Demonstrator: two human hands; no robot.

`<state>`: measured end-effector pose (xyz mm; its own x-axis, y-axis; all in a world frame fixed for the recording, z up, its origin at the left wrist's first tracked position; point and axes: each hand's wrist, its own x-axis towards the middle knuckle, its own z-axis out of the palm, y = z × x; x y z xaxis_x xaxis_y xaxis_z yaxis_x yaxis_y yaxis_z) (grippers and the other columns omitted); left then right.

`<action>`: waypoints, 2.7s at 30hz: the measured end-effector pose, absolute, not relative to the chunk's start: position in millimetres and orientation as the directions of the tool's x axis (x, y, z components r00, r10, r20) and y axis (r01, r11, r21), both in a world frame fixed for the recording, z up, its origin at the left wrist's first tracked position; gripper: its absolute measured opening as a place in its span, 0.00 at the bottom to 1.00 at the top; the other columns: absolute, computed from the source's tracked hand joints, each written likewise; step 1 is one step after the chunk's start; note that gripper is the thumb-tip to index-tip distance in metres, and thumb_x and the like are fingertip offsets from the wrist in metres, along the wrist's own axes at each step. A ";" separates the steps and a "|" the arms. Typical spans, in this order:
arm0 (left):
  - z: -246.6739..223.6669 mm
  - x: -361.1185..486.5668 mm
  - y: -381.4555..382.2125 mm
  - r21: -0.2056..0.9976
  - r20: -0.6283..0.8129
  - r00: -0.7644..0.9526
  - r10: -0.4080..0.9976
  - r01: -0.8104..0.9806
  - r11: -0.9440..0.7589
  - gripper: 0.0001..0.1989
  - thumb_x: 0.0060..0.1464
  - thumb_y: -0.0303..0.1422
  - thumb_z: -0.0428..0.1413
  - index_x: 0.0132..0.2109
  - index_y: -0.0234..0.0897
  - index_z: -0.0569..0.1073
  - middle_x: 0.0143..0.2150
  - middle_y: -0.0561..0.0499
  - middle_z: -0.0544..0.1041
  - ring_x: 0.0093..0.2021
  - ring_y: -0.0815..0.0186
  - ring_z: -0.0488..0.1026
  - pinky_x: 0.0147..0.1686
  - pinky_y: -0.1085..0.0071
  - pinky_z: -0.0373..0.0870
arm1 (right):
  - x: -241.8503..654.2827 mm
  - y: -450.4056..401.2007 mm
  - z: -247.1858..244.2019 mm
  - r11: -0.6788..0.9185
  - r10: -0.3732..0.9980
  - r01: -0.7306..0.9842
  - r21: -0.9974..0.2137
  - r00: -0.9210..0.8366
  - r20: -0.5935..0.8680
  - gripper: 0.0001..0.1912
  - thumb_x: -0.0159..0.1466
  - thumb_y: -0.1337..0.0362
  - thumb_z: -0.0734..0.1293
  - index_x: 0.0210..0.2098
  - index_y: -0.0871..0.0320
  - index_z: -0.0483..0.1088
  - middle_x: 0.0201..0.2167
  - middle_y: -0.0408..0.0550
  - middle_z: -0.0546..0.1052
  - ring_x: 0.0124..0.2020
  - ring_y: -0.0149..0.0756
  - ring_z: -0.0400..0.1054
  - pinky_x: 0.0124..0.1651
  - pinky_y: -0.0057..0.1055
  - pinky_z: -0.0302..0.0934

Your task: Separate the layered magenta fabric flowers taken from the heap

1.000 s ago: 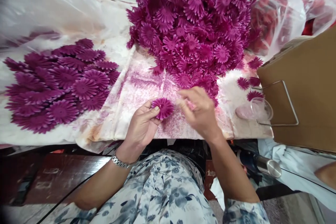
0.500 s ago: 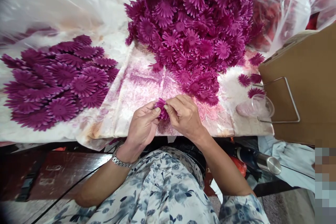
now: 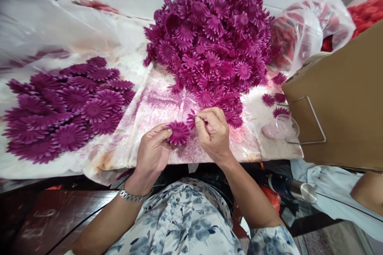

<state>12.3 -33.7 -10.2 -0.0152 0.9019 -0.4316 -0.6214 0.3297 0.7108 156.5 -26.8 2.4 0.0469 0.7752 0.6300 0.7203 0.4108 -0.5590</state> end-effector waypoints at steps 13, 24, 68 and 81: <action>-12.2 6.7 -31.1 0.581 -0.428 0.136 0.894 -0.716 0.387 0.10 0.41 0.26 0.61 0.35 0.33 0.73 0.31 0.54 0.75 0.32 0.72 0.73 0.36 0.73 0.72 | 204.4 14.4 11.8 0.266 0.728 0.957 -0.114 -0.122 0.674 0.10 0.63 0.61 0.61 0.41 0.53 0.73 0.40 0.47 0.77 0.43 0.40 0.66 0.49 0.41 0.53; -10.9 14.2 -31.1 0.660 -0.440 0.068 0.895 -0.652 0.374 0.12 0.36 0.27 0.65 0.32 0.33 0.73 0.26 0.54 0.75 0.26 0.74 0.70 0.27 0.77 0.65 | 212.4 -14.7 9.1 0.286 0.796 0.941 -0.179 -0.129 0.592 0.11 0.62 0.60 0.64 0.43 0.52 0.72 0.45 0.50 0.75 0.47 0.43 0.66 0.50 0.44 0.55; -15.5 13.9 -31.5 0.866 -0.255 0.152 0.955 -0.404 0.295 0.09 0.40 0.29 0.64 0.34 0.37 0.77 0.28 0.54 0.77 0.24 0.72 0.71 0.26 0.75 0.70 | 156.1 -31.4 -3.0 0.000 0.989 0.215 -0.977 -0.144 -0.032 0.22 0.64 0.49 0.59 0.20 0.58 0.62 0.13 0.37 0.64 0.15 0.23 0.55 0.19 0.23 0.52; -16.1 8.4 -35.3 0.941 -0.201 0.092 0.975 -0.257 0.218 0.11 0.46 0.35 0.62 0.39 0.37 0.78 0.24 0.55 0.73 0.20 0.74 0.68 0.22 0.77 0.68 | 158.8 -35.9 -8.0 0.291 0.953 0.450 -0.844 -0.058 0.297 0.04 0.61 0.64 0.65 0.31 0.58 0.70 0.26 0.42 0.73 0.30 0.29 0.67 0.35 0.28 0.62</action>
<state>8.4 -35.3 -16.1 0.0922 0.9753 -0.2005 -0.2572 0.2179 0.9415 158.8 -35.9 -8.0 -0.0582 0.9530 0.2974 0.4501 0.2910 -0.8442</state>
